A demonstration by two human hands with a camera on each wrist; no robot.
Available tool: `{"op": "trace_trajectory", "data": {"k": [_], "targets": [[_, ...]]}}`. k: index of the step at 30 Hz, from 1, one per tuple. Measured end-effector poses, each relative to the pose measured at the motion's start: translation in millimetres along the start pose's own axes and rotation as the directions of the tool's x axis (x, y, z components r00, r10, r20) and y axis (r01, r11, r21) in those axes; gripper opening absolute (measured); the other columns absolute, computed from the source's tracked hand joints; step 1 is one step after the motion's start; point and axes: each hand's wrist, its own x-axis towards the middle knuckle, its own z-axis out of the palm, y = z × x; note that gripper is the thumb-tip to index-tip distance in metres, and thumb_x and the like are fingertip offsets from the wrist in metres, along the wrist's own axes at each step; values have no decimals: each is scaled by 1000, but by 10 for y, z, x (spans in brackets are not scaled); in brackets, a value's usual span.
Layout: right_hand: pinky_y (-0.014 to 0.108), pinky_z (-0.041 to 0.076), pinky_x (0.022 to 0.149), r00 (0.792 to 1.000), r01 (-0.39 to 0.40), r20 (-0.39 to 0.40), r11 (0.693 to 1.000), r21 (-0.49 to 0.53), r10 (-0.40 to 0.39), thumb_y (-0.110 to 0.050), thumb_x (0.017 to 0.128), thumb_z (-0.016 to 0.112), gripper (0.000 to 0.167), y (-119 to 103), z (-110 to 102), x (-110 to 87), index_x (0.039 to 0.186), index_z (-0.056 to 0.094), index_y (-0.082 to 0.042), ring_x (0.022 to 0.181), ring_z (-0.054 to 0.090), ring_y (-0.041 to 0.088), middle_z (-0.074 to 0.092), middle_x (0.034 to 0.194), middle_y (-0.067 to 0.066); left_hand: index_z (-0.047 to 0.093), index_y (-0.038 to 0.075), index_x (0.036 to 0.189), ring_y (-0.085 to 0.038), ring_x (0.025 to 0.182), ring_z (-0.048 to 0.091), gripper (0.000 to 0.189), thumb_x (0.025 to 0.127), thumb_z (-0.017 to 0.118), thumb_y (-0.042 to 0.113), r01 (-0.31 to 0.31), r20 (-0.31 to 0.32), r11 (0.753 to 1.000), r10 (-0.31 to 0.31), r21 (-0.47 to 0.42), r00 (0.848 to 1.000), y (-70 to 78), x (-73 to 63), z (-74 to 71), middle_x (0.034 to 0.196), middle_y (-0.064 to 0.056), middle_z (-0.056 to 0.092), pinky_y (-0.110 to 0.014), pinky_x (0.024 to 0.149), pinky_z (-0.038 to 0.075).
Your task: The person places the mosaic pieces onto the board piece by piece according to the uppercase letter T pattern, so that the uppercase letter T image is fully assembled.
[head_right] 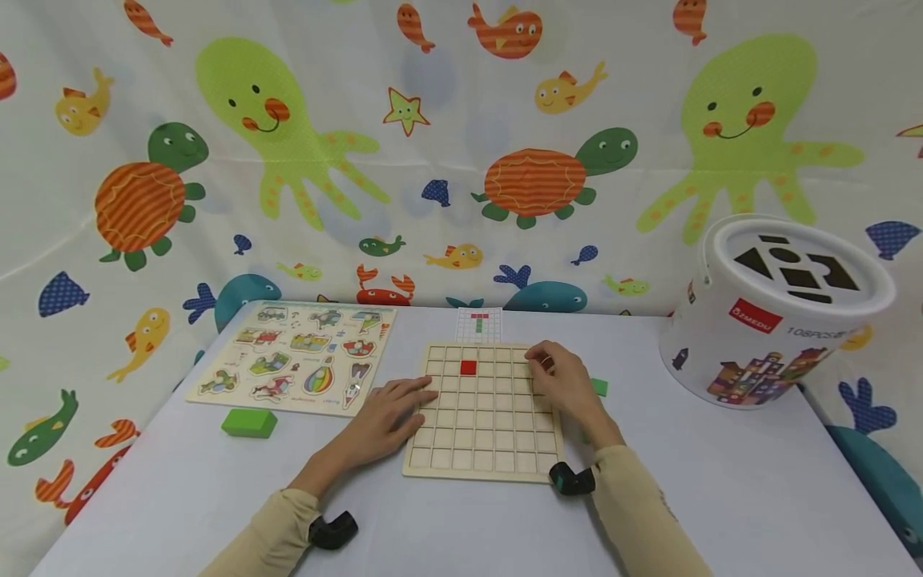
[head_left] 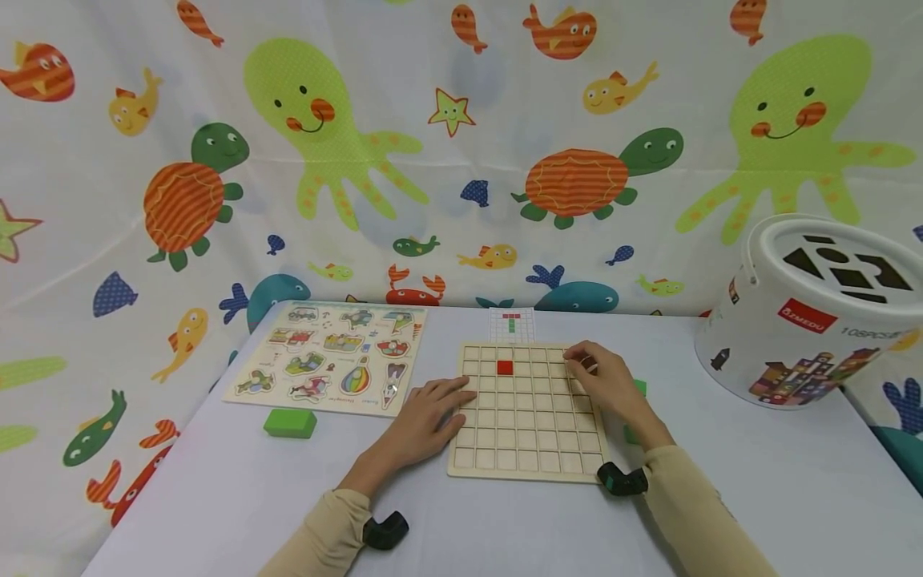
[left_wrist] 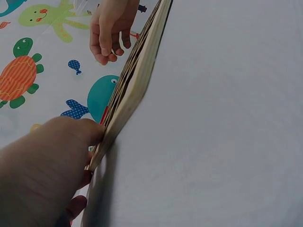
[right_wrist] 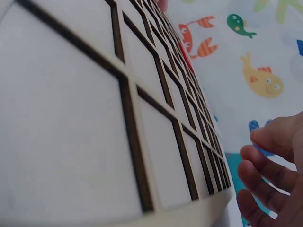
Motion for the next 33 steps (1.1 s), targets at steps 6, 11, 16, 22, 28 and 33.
{"op": "trace_trajectory", "data": {"k": [6,11,16,22,28,33], "targets": [[38,48,81,1000,-28,-12,999,-17,28,-17,96,54,18,89,-70,-48,110,61,-8,92,60,22,64,103,10,56,20,132,-22,129,44,38,95,56,26,0,-8,1000,0,2,1000,4,-6,-5,146,-4,45,-44,90,38],[42,48,84,999,-38,-21,999,-33,37,-18,96,54,18,149,-152,-94,109,60,-7,95,60,25,64,103,12,55,21,133,-22,130,44,39,95,56,26,-4,-12,1000,5,5,1000,2,-9,5,146,-3,45,-43,90,38],[39,50,80,999,-50,-3,997,-63,50,-17,96,54,19,220,-250,-149,110,59,-6,93,59,25,62,103,12,54,21,133,-21,130,43,39,95,56,26,1,-3,1000,-1,0,1000,-4,-8,5,147,-2,44,-43,90,37],[38,50,79,997,-72,28,993,-99,75,-17,95,56,22,326,-393,-172,113,58,-5,94,58,27,61,105,14,54,21,133,-21,131,42,39,95,55,27,14,7,1000,-14,-15,1000,-2,-6,1,147,-2,43,-44,92,37],[45,49,83,993,-98,48,984,-150,106,-16,94,56,26,414,-463,-208,116,57,-2,99,57,31,60,110,17,54,21,133,-21,131,42,39,95,56,26,16,7,1000,-16,-13,1000,3,-6,-2,147,-2,43,-44,92,37],[46,47,84,994,-81,53,976,-200,94,-14,93,57,28,477,-491,-229,117,60,-2,95,55,29,58,109,17,55,21,133,-21,131,43,38,95,56,26,6,0,1000,-6,-8,1000,7,0,-6,146,-3,44,-44,91,37]]}}
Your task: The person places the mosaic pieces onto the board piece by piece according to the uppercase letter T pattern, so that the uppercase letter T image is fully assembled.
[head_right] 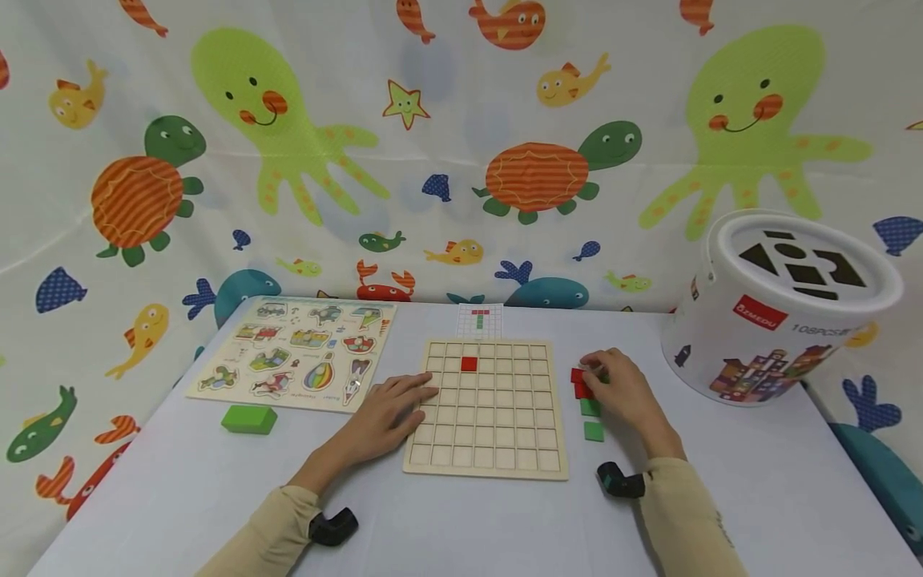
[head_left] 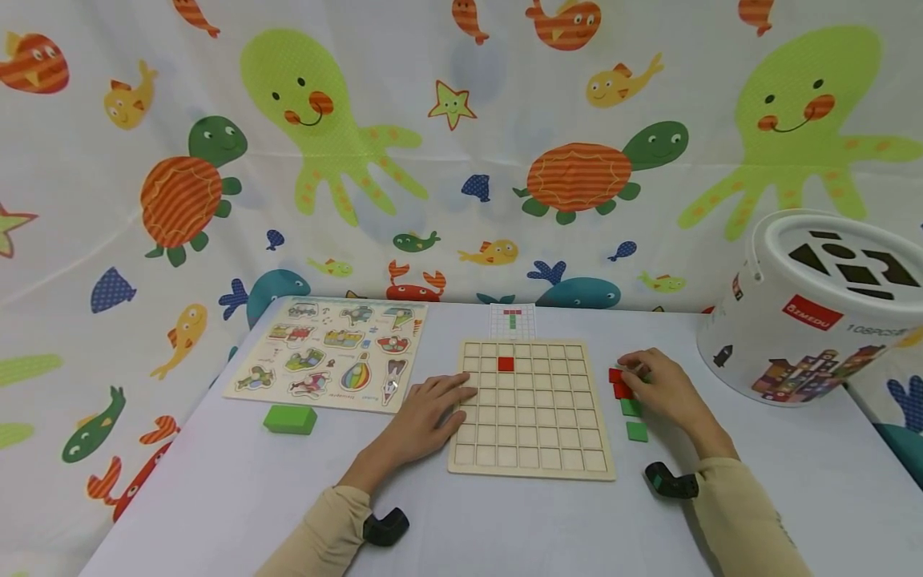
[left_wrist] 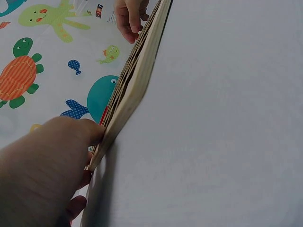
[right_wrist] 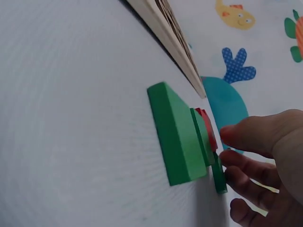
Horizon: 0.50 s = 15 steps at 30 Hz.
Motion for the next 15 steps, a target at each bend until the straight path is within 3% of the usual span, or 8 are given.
{"op": "trace_trajectory", "data": {"k": [6,15], "targets": [[44,44,82,1000,21,9,1000,-11,-21,-12,91,61,29,22,2,-3,117,63,-1,93,51,28,56,108,18,55,21,133,-22,130,43,38,95,56,26,-6,-4,1000,6,4,1000,6,8,2,146,-3,44,-44,90,37],[51,45,87,1000,6,6,1000,-8,-6,-11,90,61,27,14,31,5,116,62,-1,97,52,33,54,109,19,55,21,133,-22,131,43,38,95,55,27,2,2,1000,-2,-5,1000,2,1,-1,147,-3,44,-44,91,37]]}}
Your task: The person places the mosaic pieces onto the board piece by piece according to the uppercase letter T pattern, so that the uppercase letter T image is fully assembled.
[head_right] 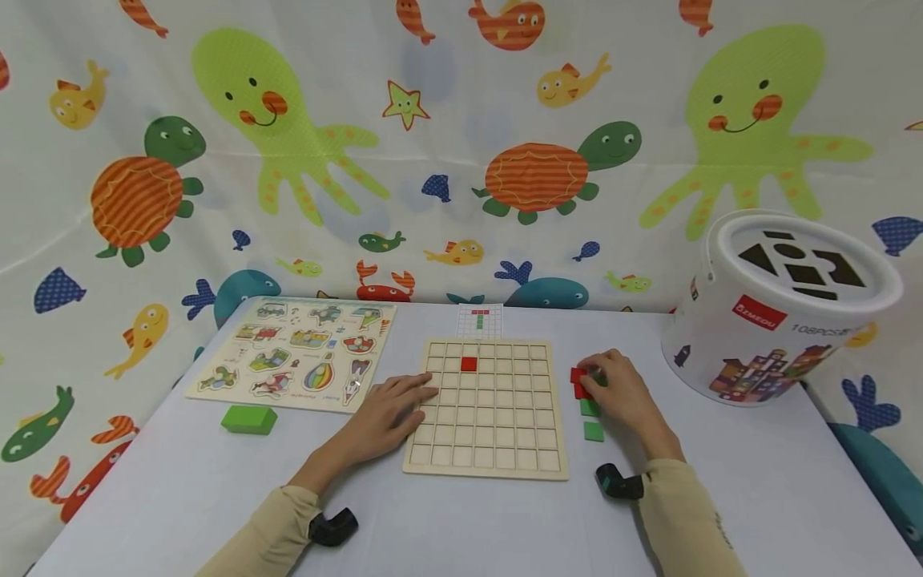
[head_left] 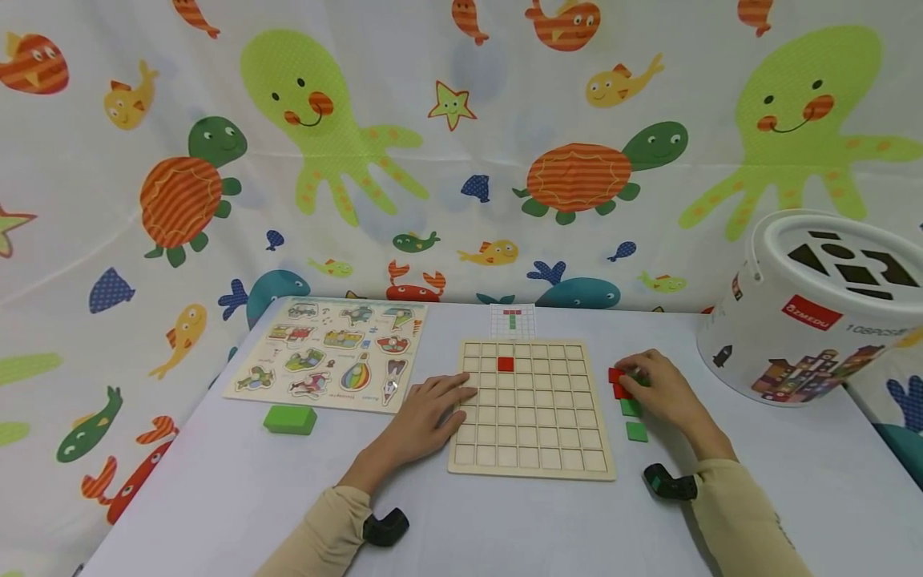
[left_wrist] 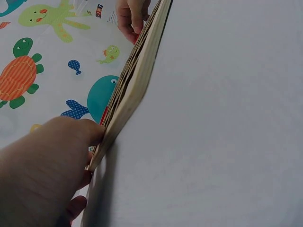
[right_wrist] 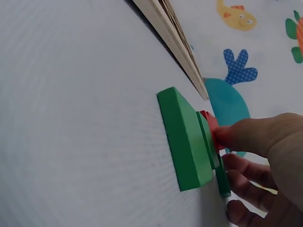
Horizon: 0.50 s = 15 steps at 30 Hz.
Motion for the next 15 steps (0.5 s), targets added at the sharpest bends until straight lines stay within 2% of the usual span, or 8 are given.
{"op": "trace_trajectory", "data": {"k": [7,15], "targets": [[50,46,88,1000,6,-12,999,35,-5,-11,90,61,25,0,22,4,114,58,-2,97,54,31,59,108,18,55,21,133,-21,131,43,39,95,56,26,9,2,1000,-9,5,1000,-10,-4,11,147,-2,43,-44,91,37],[43,47,85,999,-45,-19,995,91,47,-13,95,56,20,18,16,3,113,57,-6,97,55,27,62,109,15,54,22,133,-21,131,42,39,95,56,27,10,3,1000,-10,2,1000,-9,1,15,147,-2,43,-43,91,37]]}}
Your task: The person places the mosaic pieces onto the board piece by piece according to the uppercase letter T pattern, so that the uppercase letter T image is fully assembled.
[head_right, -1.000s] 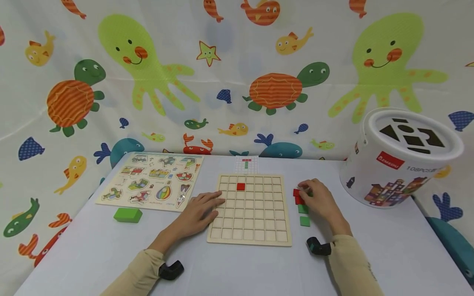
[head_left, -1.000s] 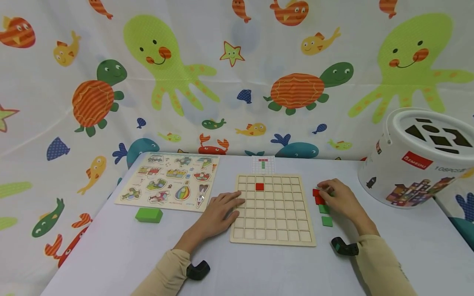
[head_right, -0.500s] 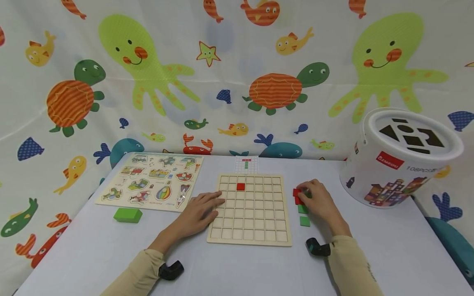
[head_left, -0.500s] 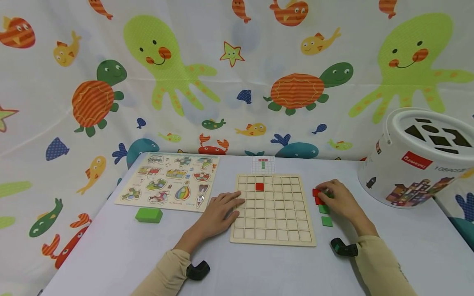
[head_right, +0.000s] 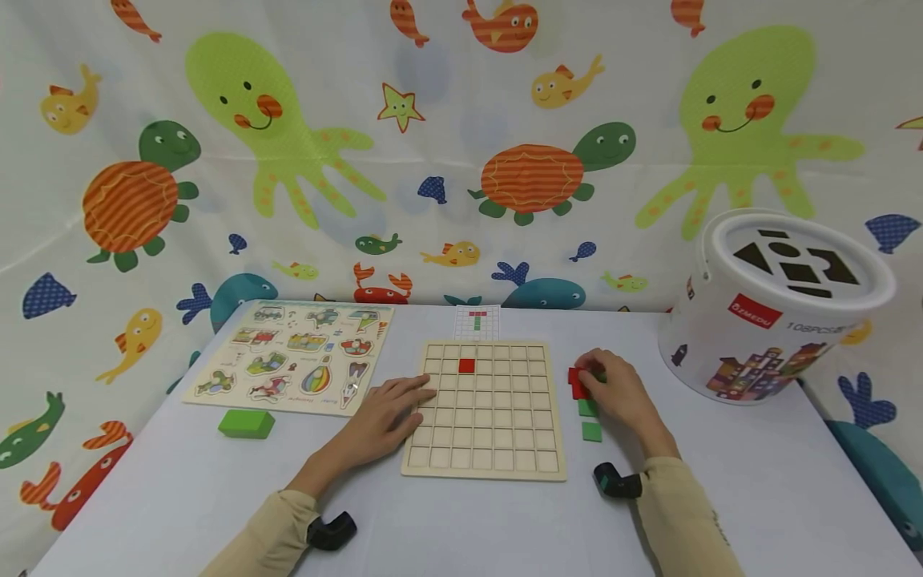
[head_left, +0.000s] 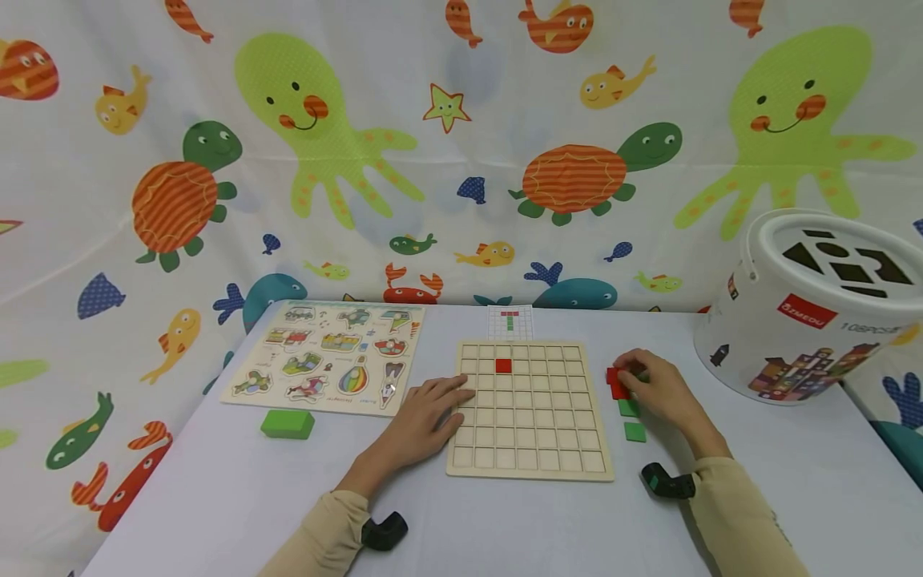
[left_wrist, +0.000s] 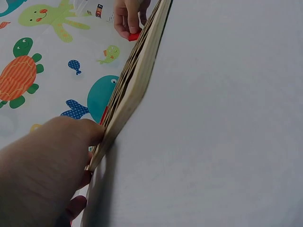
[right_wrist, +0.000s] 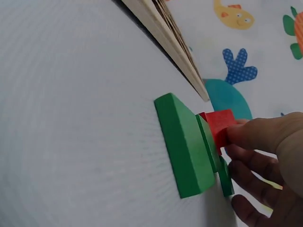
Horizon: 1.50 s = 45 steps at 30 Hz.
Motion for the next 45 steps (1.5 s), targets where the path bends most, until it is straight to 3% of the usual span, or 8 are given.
{"op": "trace_trajectory", "data": {"k": [11,15,27,31,38,45], "targets": [[43,46,89,999,-19,-43,987,162,27,-30,98,51,31,-97,28,50,117,56,-7,106,54,31,59,117,16,54,21,133,-21,131,42,39,95,56,26,5,1,1000,-5,-6,1000,-4,-9,-10,147,-2,43,-44,91,36],[32,47,84,999,-5,-44,984,180,13,-29,97,53,29,-157,55,68,116,57,-8,105,55,29,59,116,15,54,22,134,-20,131,42,39,95,56,26,2,0,1000,-2,-3,1000,-5,-9,-7,147,-2,43,-43,91,36],[23,48,74,998,39,-60,980,197,-28,-24,97,53,24,-276,191,117,114,56,-6,97,58,28,59,109,15,54,21,133,-20,131,42,39,95,56,26,-2,1,1000,2,-5,1000,-14,-11,1,147,-2,43,-44,92,37],[27,49,67,998,55,-56,973,225,-43,-21,97,52,22,-336,234,137,113,57,-7,90,59,27,60,106,15,54,22,134,-20,132,42,39,95,55,27,-2,2,1000,2,-4,1000,-8,-12,-1,147,-1,43,-44,92,37],[36,48,80,995,95,-54,970,222,-85,-18,97,52,19,-415,305,172,110,59,-7,94,60,25,61,105,13,54,22,134,-20,131,43,39,95,55,27,-15,-3,1000,15,8,1000,4,-7,1,147,-2,43,-43,92,37],[35,48,78,996,88,-24,972,217,-85,-20,96,54,18,-493,345,206,110,60,-9,92,60,25,63,106,12,55,21,133,-20,131,43,38,95,55,26,-11,-6,1000,11,4,1000,-1,-10,2,147,-2,43,-43,92,37]]}}
